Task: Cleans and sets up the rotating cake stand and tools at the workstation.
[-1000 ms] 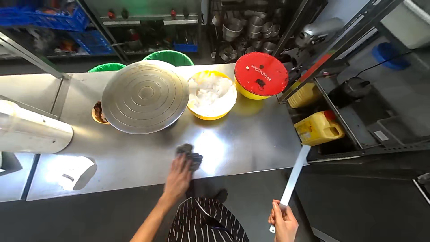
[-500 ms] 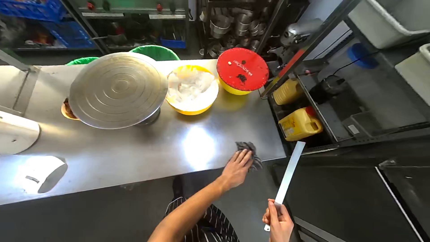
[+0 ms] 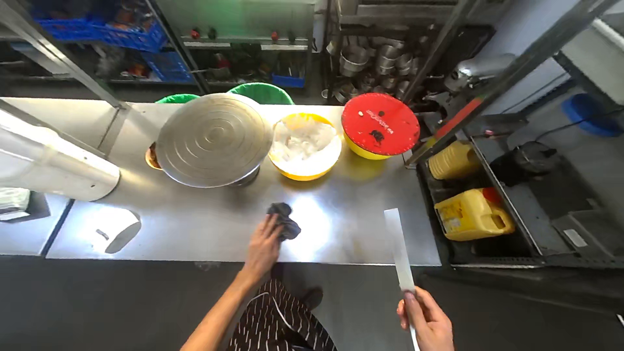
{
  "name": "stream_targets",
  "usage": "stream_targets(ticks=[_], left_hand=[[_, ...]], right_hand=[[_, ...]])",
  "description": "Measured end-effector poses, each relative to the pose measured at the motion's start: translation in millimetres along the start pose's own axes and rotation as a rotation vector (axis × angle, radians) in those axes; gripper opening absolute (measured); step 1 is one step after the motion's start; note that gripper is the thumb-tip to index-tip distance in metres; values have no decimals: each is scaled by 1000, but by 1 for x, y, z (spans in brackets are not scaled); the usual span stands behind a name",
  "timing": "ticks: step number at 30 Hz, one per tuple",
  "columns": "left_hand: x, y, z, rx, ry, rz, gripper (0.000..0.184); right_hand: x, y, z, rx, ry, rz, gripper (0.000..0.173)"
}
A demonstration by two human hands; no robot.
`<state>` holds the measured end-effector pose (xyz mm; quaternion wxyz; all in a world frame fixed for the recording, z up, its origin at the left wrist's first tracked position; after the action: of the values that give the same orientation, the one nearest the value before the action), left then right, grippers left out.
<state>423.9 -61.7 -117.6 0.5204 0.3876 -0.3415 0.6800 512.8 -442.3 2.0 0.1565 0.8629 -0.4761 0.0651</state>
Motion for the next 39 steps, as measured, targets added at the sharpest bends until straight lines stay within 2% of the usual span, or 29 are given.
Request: stream_targets(ticks=[2, 4, 6, 8, 10, 12, 16, 19, 23, 30, 36, 39], left_hand=[[24, 18, -51, 145, -32, 35, 38], [40, 24, -82, 235, -45, 58, 39], [48, 22, -89, 287, -9, 62, 40], [49, 16, -79, 312, 44, 87, 45], [48, 5, -69, 328, 62, 123, 53], [43, -5, -68, 337, 52, 147, 56], [32, -11, -79, 309, -8, 148, 51], [29, -11, -84, 272, -29, 126, 51], [32, -14, -84, 251, -28, 120, 55], [32, -17, -85, 248, -32, 108, 57], [33, -20, -84, 248, 1, 133, 58], [45, -28, -79, 260, 59, 207, 56]], right_hand=[[4, -36, -25, 68, 192, -73, 24], [6, -76, -58, 134, 484, -98, 30], [-1, -119, -98, 197, 798, -96, 32], [-21, -159, -139, 221, 1064, -105, 24], [-45, -200, -170, 129, 1280, -149, 18], [-63, -239, -191, -26, 1450, -202, 21], [-94, -292, -227, -296, 1660, -264, 28], [-113, -315, -231, -434, 1652, -381, 25], [-124, -330, -209, -446, 1592, -502, 25], [-90, -337, -180, -540, 1176, -611, 29], [-69, -329, -170, -491, 864, -634, 27], [-59, -323, -160, -467, 747, -661, 26]])
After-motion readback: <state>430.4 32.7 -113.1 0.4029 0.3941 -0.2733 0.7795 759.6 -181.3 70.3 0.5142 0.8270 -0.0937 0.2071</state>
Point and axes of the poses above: each hand's wrist, its own y-axis away from the middle knuckle, its own x-axis out of the back of the hand, z = x × y, the point moved 5 cm from there along -y, towards the middle knuckle, and after that the axes turned 14 degrees about -z, right-handed, at the moved point
